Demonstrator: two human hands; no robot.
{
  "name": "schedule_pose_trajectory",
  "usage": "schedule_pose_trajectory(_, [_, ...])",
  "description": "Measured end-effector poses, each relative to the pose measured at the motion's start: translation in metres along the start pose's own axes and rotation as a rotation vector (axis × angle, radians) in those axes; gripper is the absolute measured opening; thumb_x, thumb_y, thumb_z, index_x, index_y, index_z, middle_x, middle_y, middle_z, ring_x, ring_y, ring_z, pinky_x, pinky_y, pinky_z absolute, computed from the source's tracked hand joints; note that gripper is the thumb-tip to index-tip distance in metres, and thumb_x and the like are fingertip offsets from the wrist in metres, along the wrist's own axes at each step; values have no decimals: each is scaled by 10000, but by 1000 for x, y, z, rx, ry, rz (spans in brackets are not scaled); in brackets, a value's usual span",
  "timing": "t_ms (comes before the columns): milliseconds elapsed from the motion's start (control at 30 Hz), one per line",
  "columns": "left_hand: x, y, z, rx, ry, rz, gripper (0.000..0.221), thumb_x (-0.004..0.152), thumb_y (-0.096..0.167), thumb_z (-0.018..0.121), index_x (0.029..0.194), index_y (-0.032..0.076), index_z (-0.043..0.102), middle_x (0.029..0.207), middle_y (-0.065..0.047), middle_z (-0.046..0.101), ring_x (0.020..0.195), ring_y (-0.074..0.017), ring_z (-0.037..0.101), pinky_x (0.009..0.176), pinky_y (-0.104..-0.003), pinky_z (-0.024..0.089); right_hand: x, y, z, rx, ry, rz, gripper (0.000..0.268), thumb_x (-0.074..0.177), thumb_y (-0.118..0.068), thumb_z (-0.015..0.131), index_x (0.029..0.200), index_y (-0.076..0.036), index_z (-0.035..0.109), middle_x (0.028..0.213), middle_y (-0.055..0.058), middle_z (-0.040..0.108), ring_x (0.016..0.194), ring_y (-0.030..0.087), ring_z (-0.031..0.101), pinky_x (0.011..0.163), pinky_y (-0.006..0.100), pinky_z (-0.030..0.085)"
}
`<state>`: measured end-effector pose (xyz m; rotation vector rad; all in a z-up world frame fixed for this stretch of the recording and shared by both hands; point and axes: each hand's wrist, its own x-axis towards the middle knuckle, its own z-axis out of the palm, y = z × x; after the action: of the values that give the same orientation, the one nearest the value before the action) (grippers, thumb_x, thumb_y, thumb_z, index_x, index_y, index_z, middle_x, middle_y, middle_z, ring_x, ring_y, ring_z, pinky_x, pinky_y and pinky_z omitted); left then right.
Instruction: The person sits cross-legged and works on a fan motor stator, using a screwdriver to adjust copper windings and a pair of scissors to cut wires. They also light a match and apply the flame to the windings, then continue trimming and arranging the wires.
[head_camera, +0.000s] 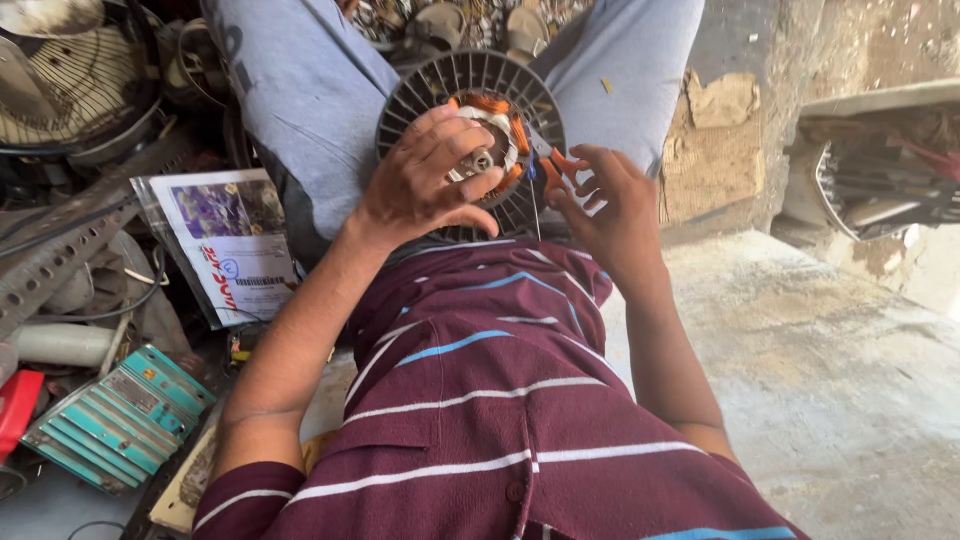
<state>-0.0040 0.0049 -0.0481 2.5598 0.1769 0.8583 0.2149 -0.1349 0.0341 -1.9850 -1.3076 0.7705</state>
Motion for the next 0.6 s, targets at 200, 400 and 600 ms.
schedule_pose_trajectory(200, [10,20,-4,-118,186,-199,213,1042,230,724,1104,121,551,1225,-44,722,1162,-254,683,1109,-479,506,-6,15,2,0,1,-13,342,835,-29,869,1133,-9,703,1031,112,749,803,173,733,672,290,581])
schedule_pose_trajectory(400, [23,18,-16,-158,190,-212,163,1020,132,695,1094,54,572,1157,-45,744,1124,-267,699,1041,-484,535,-7,30,-9,58,-4,69,217,867,-55,864,1019,-6,717,906,78,767,771,127,732,662,261,561])
schedule_pose_trajectory(600, [22,18,-28,-176,161,-215,164,1013,110,769,1107,51,648,1140,-30,740,1134,-260,696,1045,-463,553,-4,63,1,258,-1,78,182,956,-23,794,1120,16,726,931,64,755,801,71,683,674,212,516])
